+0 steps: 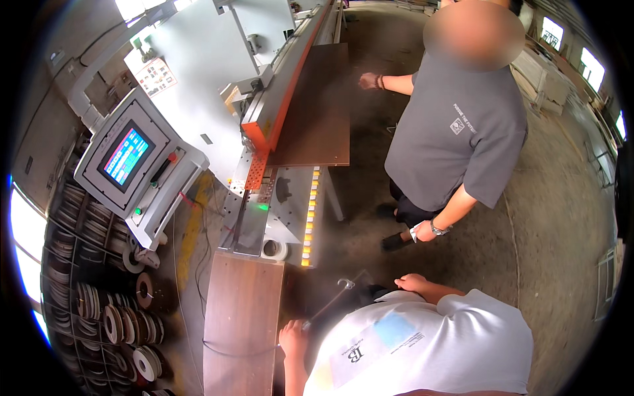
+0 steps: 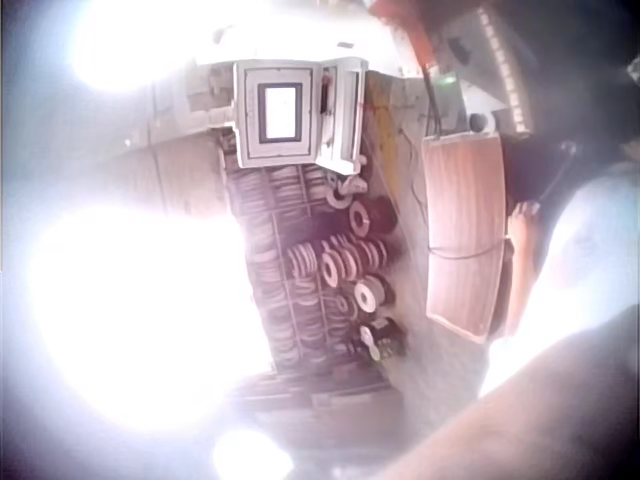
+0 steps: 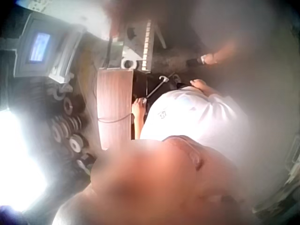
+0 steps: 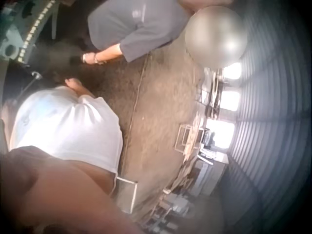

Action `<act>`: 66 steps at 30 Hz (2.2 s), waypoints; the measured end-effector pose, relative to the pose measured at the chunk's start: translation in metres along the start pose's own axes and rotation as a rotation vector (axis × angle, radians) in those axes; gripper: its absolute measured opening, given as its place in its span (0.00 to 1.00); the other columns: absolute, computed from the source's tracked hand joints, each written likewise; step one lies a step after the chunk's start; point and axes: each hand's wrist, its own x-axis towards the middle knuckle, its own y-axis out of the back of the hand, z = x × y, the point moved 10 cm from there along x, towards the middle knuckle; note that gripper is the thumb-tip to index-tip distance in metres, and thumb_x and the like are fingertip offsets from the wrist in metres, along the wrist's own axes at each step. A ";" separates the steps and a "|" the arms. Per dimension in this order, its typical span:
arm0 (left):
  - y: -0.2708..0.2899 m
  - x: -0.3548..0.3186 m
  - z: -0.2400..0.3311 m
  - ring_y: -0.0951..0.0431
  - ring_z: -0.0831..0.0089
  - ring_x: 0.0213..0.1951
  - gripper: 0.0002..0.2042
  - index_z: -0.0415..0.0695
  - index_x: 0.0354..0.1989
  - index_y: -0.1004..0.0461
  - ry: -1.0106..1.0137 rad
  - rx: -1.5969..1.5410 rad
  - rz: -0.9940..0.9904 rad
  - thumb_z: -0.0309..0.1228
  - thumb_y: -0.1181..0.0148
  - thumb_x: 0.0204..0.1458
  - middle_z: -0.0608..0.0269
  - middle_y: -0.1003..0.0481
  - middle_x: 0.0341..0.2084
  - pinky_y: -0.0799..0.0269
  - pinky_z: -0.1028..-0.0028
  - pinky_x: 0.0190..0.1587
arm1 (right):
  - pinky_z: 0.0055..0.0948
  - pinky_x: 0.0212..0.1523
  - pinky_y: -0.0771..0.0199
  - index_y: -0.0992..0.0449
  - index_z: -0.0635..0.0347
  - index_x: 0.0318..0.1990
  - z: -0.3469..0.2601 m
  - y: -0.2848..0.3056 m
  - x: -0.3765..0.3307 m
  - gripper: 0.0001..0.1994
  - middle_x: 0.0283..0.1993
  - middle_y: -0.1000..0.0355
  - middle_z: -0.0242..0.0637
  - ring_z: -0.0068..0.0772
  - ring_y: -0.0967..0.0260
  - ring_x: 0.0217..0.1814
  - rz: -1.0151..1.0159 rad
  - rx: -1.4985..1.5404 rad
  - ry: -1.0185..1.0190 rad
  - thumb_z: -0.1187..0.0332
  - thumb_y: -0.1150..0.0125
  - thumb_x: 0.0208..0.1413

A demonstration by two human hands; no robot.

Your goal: The person picks up large wood panels from a stack, places them on a machine's conveyor, and feeds them into an edge-banding machine, occasionally using an air blower to clean the surfaces.

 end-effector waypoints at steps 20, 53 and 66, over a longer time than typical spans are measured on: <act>0.044 0.043 0.003 0.23 0.61 0.46 0.14 0.52 0.42 0.22 0.186 0.114 0.067 0.24 0.40 0.46 0.62 0.22 0.40 0.32 0.58 0.48 | 0.43 0.48 0.25 0.15 0.49 0.35 -0.079 0.054 0.091 0.20 0.41 0.20 0.41 0.47 0.22 0.46 0.081 -0.159 0.083 0.44 0.44 0.57; 0.251 0.346 -0.257 0.20 0.55 0.40 0.09 0.47 0.41 0.23 0.269 -0.274 0.787 0.35 0.38 0.56 0.57 0.21 0.36 0.27 0.63 0.42 | 0.43 0.40 0.30 0.23 0.65 0.33 -0.057 0.041 0.081 0.24 0.30 0.26 0.51 0.50 0.27 0.35 0.078 0.125 0.086 0.48 0.47 0.61; 0.189 0.432 -0.304 0.21 0.52 0.41 0.11 0.42 0.44 0.24 0.360 -0.388 0.614 0.35 0.45 0.59 0.54 0.20 0.37 0.28 0.62 0.44 | 0.46 0.41 0.30 0.23 0.64 0.33 -0.005 -0.005 0.073 0.22 0.31 0.26 0.53 0.54 0.26 0.37 0.151 0.118 -0.046 0.50 0.46 0.59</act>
